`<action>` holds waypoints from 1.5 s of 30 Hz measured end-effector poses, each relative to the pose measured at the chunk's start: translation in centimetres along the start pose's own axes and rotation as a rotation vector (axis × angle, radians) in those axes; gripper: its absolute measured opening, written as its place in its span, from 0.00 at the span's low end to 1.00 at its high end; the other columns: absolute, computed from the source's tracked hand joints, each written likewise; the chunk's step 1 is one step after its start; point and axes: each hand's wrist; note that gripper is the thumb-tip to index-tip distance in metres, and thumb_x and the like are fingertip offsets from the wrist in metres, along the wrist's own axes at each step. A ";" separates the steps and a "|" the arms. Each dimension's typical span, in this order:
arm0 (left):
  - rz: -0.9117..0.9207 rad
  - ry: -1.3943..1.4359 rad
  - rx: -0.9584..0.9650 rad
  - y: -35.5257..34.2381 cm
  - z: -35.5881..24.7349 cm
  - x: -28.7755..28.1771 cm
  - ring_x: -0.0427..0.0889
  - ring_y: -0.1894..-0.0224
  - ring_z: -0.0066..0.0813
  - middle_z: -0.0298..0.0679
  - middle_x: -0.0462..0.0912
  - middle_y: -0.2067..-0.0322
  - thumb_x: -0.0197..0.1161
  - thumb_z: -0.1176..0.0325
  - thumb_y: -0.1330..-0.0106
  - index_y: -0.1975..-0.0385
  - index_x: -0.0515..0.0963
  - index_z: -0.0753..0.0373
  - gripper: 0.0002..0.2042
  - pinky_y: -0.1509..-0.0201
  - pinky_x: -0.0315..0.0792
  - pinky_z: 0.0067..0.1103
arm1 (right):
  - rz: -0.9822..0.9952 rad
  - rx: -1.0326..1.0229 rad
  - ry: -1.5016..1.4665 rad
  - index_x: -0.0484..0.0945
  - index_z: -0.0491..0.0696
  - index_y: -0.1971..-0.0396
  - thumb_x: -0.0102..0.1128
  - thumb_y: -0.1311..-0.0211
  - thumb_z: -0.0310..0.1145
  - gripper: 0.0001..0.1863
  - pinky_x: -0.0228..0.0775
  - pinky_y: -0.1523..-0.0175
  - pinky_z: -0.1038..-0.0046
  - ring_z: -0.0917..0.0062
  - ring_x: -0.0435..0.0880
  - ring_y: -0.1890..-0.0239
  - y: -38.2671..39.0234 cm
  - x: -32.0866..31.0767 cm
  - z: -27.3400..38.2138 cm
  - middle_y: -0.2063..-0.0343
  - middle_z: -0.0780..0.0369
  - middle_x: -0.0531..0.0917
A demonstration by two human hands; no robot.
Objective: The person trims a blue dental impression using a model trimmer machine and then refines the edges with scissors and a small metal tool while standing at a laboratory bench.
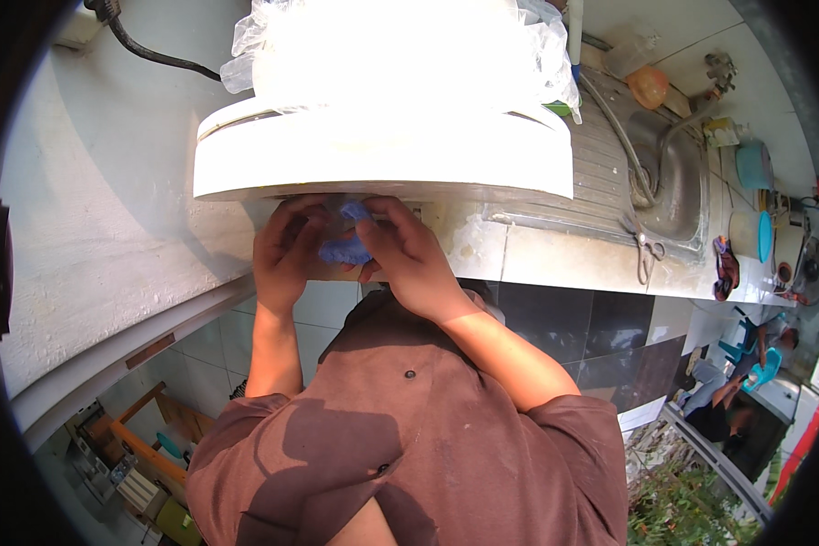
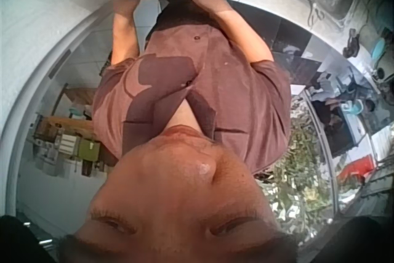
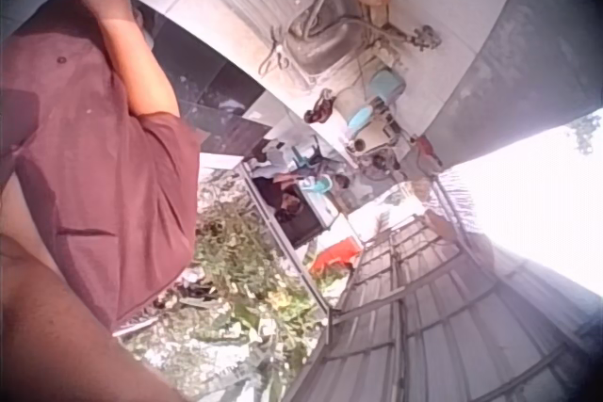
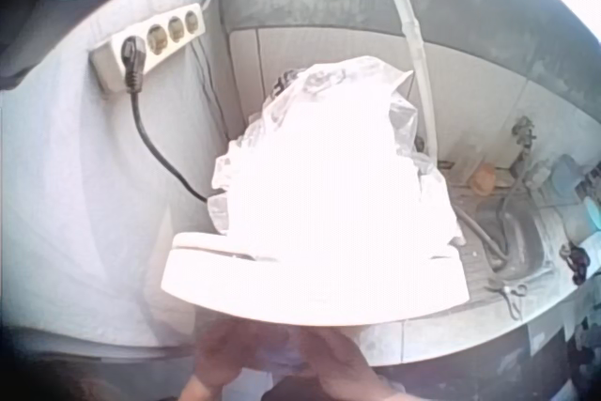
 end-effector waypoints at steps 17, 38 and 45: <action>0.682 -0.554 0.298 -0.6 -2.0 -1.0 0.77 0.75 0.48 0.46 0.78 0.77 0.56 0.70 0.38 0.75 0.77 0.65 0.07 0.69 0.71 0.34 | 0.060 -0.433 0.870 0.72 0.43 0.50 0.51 0.28 0.35 0.14 0.75 0.61 0.58 0.53 0.83 0.64 0.0 0.1 1.6 0.65 0.51 0.83; 0.565 0.059 -0.427 0.2 -1.0 -1.1 0.75 0.73 0.22 0.35 0.80 0.77 0.54 0.69 0.32 0.68 0.81 0.70 0.11 0.67 0.70 0.22 | 0.121 -0.325 0.733 0.76 0.43 0.51 0.50 0.28 0.36 0.15 0.75 0.58 0.63 0.56 0.85 0.64 -0.5 -1.1 2.1 0.66 0.51 0.85; 0.601 -0.029 -0.269 0.0 -1.4 -1.0 0.72 0.73 0.17 0.32 0.78 0.77 0.59 0.68 0.35 0.70 0.80 0.67 0.08 0.70 0.65 0.18 | 0.193 -0.342 0.784 0.74 0.46 0.52 0.50 0.28 0.35 0.12 0.76 0.63 0.64 0.60 0.86 0.69 -0.5 -0.6 2.2 0.71 0.56 0.85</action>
Point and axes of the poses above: each hand's wrist, its own y-axis away from the middle knuckle, its own x-axis out of the palm, z = x × y
